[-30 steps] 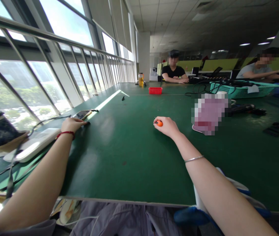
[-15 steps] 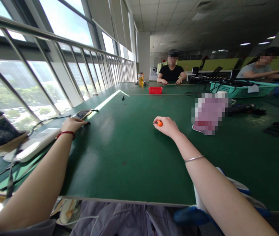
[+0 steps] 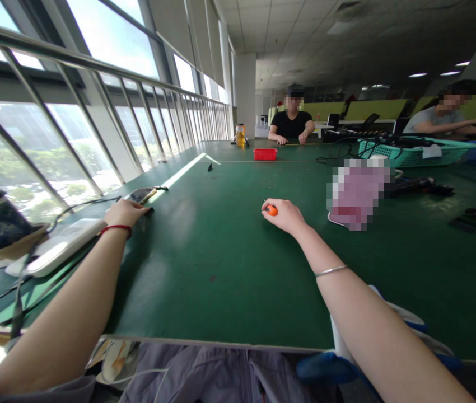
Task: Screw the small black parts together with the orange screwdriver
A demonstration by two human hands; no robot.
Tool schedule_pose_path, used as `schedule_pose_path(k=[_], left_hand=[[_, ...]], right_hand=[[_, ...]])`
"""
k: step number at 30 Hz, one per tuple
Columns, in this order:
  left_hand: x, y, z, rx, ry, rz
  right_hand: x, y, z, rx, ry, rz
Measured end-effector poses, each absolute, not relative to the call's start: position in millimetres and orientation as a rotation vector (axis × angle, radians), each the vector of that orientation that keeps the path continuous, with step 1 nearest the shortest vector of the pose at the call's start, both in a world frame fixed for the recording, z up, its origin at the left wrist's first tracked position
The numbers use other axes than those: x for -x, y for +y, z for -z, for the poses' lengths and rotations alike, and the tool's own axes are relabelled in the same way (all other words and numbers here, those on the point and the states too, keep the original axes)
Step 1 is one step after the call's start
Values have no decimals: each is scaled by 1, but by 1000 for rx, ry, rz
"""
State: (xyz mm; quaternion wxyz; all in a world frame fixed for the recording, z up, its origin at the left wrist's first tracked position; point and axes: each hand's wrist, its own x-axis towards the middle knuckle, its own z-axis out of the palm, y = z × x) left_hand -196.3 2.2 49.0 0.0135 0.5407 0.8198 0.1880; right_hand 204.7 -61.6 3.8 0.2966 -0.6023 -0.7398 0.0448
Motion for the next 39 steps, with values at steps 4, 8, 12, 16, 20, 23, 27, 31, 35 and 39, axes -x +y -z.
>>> schedule_pose_path(k=[4,8,12,16,20,23,27,31,35,39], left_hand=[[197,2,-48,-1713,2538,-593],[198,8,-45,-1763,2397,-572],[176,16,-38,-1950,2157,-575],[118,6,-27,-2198,1766,-598],[45,-26,-11,-2464,1444,-691],[8,-49,-4,-2703,1254,-727],[0,-58,-5,-2929,1140,-652],[11,-51,-6,-2889,1191,-712],[16,-46,-3,-2759,1208,-737],[15,-46,-2,-2770,1190,-745]], right_hand=[[-204,-62,-4,1610,-1962,-123],[-204,-63,-6,1621,-1963,-115],[-199,-66,-10,1670,-1898,-66],[-192,-70,-18,1635,-1735,21],[-183,-77,-29,1475,-1586,120],[-177,-85,-38,1415,-1500,129],[-170,-93,-44,1357,-1466,16],[-167,-99,-49,1306,-1390,7],[-165,-109,-56,1289,-1434,122],[-158,-116,-58,1341,-1506,153]])
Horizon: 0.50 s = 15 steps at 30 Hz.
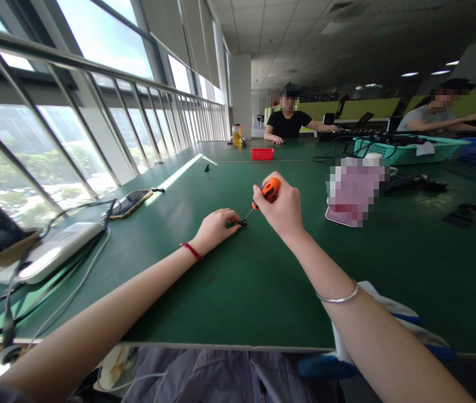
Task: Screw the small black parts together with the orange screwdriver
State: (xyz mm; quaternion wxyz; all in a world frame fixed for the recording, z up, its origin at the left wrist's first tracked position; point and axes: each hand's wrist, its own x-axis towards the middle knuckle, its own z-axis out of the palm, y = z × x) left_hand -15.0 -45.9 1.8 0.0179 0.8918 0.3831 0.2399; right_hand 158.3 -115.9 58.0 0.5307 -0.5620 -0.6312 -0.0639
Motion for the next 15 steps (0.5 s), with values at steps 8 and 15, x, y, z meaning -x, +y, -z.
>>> schedule_pose_path(k=[8,15], left_hand=[[15,-46,-2,-2803,1171,-743],[16,-45,-2,-2813,1156,-737]], right_hand=[[-155,-108,-49,1330,-1519,105],[-157,-106,-47,1296,-1498,91]])
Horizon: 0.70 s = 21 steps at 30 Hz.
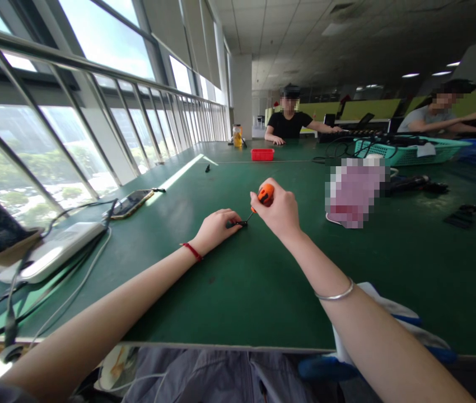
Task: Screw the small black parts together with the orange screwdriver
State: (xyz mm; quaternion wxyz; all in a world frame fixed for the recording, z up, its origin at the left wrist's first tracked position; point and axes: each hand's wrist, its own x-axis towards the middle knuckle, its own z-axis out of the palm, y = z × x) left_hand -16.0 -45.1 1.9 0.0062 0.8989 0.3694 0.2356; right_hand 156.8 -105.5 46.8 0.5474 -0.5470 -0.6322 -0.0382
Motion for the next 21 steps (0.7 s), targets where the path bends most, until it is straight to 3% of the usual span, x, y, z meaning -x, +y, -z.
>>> schedule_pose_path(k=[21], left_hand=[[19,-46,-5,-2848,1024,-693]], right_hand=[[-156,-116,-57,1482,-1455,182]])
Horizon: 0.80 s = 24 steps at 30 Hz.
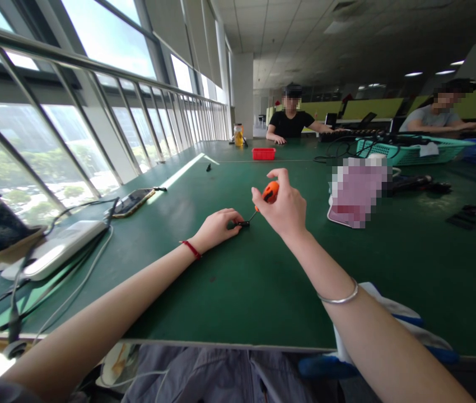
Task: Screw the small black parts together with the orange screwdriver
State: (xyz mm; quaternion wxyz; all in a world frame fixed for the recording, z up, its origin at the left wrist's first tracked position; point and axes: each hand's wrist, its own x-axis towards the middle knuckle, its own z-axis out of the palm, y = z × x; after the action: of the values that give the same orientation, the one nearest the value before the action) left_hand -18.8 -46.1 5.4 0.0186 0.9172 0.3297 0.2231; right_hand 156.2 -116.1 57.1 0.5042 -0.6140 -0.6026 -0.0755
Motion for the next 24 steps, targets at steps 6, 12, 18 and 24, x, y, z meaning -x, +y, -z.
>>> schedule_pose_path(k=[6,12,18,24], left_hand=[[19,-47,-6,-2863,1021,-679],[19,-47,-7,-2863,1030,-658],[20,-45,-5,-2883,1007,-661],[21,-45,-5,-2883,1004,-652]], right_hand=[[-154,-117,-57,1415,-1488,203],[-156,-117,-57,1432,-1487,157],[-156,-117,-59,1565,-1413,224],[-157,-116,-57,1411,-1468,143]])
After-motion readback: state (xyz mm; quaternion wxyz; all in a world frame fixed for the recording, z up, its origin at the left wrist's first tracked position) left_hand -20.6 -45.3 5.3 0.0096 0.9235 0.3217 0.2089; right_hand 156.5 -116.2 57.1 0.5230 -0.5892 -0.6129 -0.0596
